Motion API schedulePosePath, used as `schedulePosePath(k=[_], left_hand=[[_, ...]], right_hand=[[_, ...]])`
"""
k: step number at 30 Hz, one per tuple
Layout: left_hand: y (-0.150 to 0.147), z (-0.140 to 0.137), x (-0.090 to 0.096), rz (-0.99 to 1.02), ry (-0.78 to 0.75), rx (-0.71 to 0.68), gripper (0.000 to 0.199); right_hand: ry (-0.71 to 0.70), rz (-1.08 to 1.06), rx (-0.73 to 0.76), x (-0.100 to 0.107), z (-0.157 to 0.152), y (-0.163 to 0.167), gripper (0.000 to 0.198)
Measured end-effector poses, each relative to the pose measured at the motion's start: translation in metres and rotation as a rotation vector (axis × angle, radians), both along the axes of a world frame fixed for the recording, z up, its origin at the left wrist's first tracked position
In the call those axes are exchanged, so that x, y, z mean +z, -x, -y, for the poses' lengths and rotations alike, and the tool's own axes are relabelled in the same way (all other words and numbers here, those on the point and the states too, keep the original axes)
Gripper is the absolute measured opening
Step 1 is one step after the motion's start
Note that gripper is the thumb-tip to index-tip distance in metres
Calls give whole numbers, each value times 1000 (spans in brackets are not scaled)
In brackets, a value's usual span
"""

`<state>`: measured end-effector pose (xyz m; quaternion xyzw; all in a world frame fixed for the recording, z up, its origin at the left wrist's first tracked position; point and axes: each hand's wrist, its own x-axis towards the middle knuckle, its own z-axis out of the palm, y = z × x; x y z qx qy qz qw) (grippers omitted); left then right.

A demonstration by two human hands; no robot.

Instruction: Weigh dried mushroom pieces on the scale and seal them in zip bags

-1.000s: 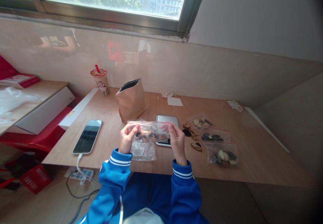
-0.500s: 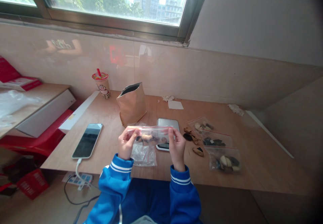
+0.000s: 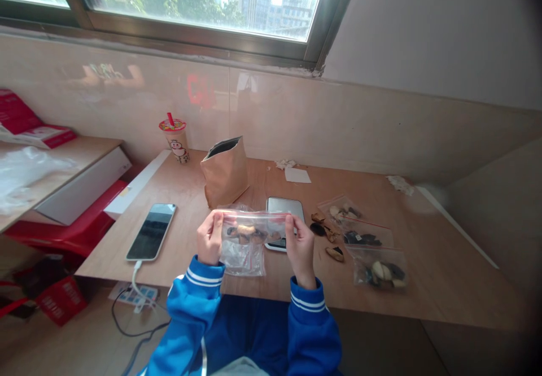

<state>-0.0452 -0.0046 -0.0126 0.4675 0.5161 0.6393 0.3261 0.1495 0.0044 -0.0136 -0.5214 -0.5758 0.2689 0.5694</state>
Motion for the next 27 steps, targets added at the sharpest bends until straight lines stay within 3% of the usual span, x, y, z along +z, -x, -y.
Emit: schedulePosePath(k=[4,10,14,19,27], left_hand=[[-6,-2,-1,17,-16,26,44],[-11,-7,-8,242,-49,-108,38],[-6,-6,-5,154,-97,-164,23],[-2,-7,-4,121,-69,-195,20],[-3,-4,0,74,-25,-124,20]], right_hand=[[1,-61,-43,1,1,5,38],[-9,-152,86,6,2,13,29],[-27,-183,34,3,0,12,21],[-39,-177,29,4,0,9,19],[-44,-201,-23,-2,-2,12,19]])
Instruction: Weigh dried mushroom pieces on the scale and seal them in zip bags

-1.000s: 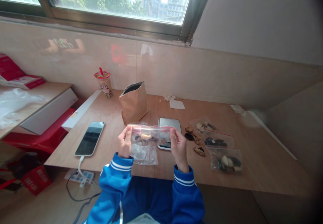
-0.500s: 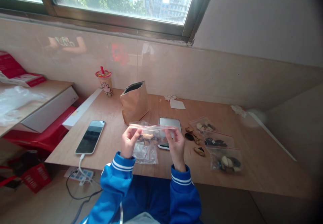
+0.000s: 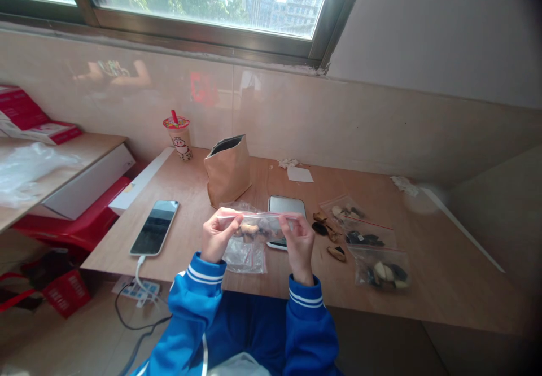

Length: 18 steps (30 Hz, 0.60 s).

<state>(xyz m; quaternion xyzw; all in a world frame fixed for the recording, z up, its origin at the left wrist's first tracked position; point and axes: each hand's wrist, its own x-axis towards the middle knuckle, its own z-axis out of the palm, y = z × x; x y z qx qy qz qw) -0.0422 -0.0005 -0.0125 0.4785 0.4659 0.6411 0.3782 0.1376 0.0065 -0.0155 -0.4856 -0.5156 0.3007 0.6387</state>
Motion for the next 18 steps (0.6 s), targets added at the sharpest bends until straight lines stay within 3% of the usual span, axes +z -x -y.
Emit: schedulePosePath(k=[4,9,11,18], left_hand=[[-6,0,1,26,-10,-13,21],[-8,-1,1,76,-39,-78,21],[-7,-2,-1,90,-30,-111,20],[-11,0,-1,129,55,-183,21]], right_hand=[[48,-132,48,-3,-1,0,20],[133,-259,365,-1,1,-3,28],[149,-267,425,0,2,-2,28],[164,-150,329,3,1,4,20]])
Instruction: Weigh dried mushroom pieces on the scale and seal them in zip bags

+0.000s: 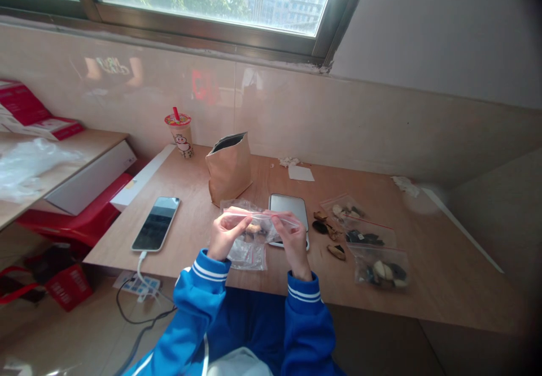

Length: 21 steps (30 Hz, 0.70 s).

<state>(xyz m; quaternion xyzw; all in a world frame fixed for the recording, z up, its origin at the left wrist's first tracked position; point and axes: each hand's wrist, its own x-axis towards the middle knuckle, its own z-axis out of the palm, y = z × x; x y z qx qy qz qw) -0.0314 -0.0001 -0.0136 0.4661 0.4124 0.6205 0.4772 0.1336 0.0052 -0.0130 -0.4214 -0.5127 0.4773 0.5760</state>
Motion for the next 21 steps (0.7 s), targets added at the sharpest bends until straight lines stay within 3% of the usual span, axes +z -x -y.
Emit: schedulePosePath(k=[9,21], left_hand=[[1,-2,1,-60,-26,121,20],[2,3,-1,-39,-13,101,24]], right_hand=[[2,40,53,-2,-1,-6,22],[-161,21,-63,-1,0,3,10]])
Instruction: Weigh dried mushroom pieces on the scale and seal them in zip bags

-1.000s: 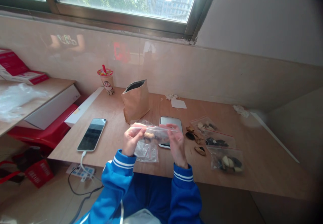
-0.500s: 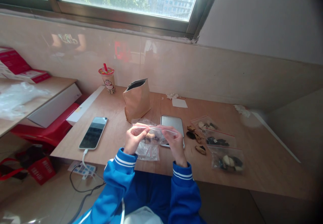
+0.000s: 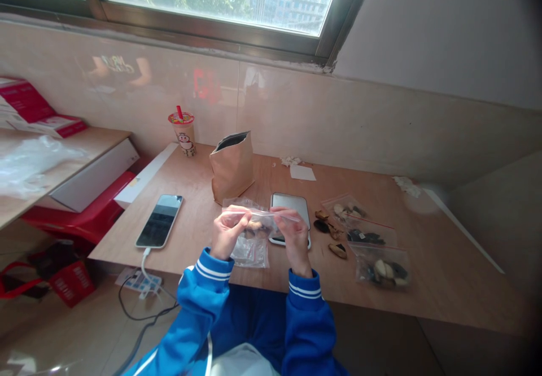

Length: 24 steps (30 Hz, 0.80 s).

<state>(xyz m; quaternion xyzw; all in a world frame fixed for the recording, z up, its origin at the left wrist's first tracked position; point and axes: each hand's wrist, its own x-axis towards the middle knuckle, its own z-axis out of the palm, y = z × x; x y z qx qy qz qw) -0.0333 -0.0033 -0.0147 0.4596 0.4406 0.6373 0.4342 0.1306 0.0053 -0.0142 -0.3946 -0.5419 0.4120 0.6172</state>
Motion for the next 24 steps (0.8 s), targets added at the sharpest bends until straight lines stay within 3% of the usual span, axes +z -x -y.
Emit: schedulePosePath(k=[4,11,24], left_hand=[[3,2,3,-66,-60,6,24],[8,5,4,-98,-124,-75,16],[2,9,0,-126,-223,87,12]], right_hand=[[14,-4,13,4,3,5,9],[74,36,176,7,9,8,15],[4,73,-54,10,14,20,15]])
